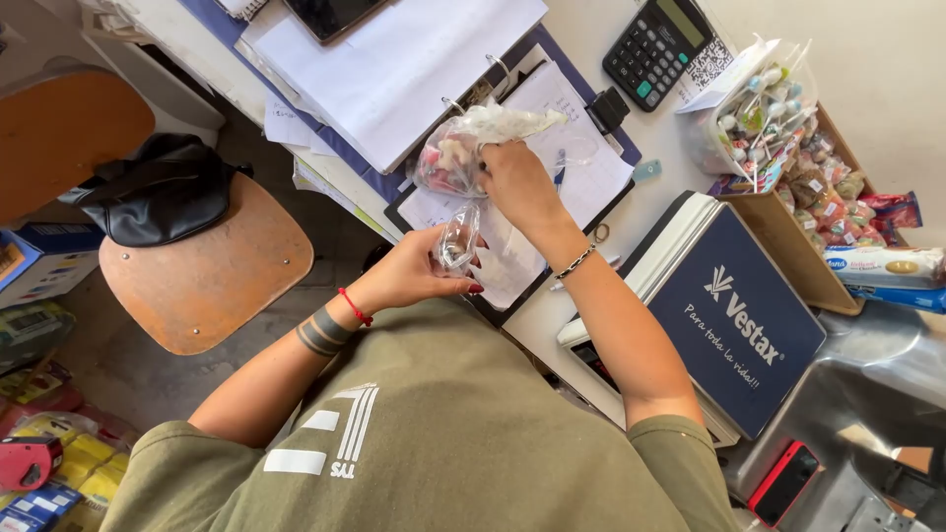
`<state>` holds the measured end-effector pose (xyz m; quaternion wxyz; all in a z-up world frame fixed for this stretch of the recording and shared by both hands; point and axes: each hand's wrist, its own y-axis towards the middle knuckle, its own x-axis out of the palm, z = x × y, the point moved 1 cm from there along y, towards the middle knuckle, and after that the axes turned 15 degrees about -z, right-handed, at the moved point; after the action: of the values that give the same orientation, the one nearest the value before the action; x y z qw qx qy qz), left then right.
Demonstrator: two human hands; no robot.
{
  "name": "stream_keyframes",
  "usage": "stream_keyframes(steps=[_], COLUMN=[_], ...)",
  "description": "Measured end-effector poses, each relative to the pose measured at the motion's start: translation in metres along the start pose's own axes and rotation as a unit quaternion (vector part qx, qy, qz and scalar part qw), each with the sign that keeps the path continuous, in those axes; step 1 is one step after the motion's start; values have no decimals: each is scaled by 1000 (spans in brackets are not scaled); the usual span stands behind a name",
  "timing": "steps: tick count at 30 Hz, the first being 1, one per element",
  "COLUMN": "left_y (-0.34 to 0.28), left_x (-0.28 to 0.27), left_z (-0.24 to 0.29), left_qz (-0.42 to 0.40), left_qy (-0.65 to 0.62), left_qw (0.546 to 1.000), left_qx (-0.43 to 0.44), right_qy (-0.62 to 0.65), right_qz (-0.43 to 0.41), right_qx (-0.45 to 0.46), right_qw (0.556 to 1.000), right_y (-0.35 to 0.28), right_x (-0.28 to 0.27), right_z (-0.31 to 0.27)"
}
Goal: The person is portioning out small candies into plastic bags and weighing them on a digital scale at a counter.
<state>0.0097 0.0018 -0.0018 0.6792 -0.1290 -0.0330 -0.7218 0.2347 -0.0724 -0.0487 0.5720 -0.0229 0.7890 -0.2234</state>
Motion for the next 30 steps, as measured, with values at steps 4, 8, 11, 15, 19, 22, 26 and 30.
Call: stream_keyframes(steps=[4, 8, 11, 15, 19, 22, 26, 30], left_y=[7, 13, 19, 26, 34, 38, 45, 47], left_x=[-1, 1, 3, 11, 23, 29, 32, 33], left_z=[-7, -9, -7, 6, 12, 17, 24, 31], left_qz=[1, 4, 4, -3, 0, -4, 1, -7], left_qy=[2, 50, 75, 98, 116, 123, 129, 126], left_qw=[1000, 999, 997, 995, 993, 992, 992, 991], left_qx=[3, 6, 0, -8, -3, -5, 18, 44], right_qy=[46, 269, 354, 295, 169, 175, 247, 380], right_qz=[86, 192, 232, 331, 381, 412, 382, 352], right_qx=[-15, -50, -41, -73, -96, -110, -102, -81], right_qw=[995, 942, 905, 893, 904, 888, 885, 852], right_y=[-6, -55, -102, -150, -153, -152, -161, -172], right_x=[-1, -63, -110, -128, -117, -105, -103, -106], right_z=[6, -29, -62, -91, -109, -112, -108, -102])
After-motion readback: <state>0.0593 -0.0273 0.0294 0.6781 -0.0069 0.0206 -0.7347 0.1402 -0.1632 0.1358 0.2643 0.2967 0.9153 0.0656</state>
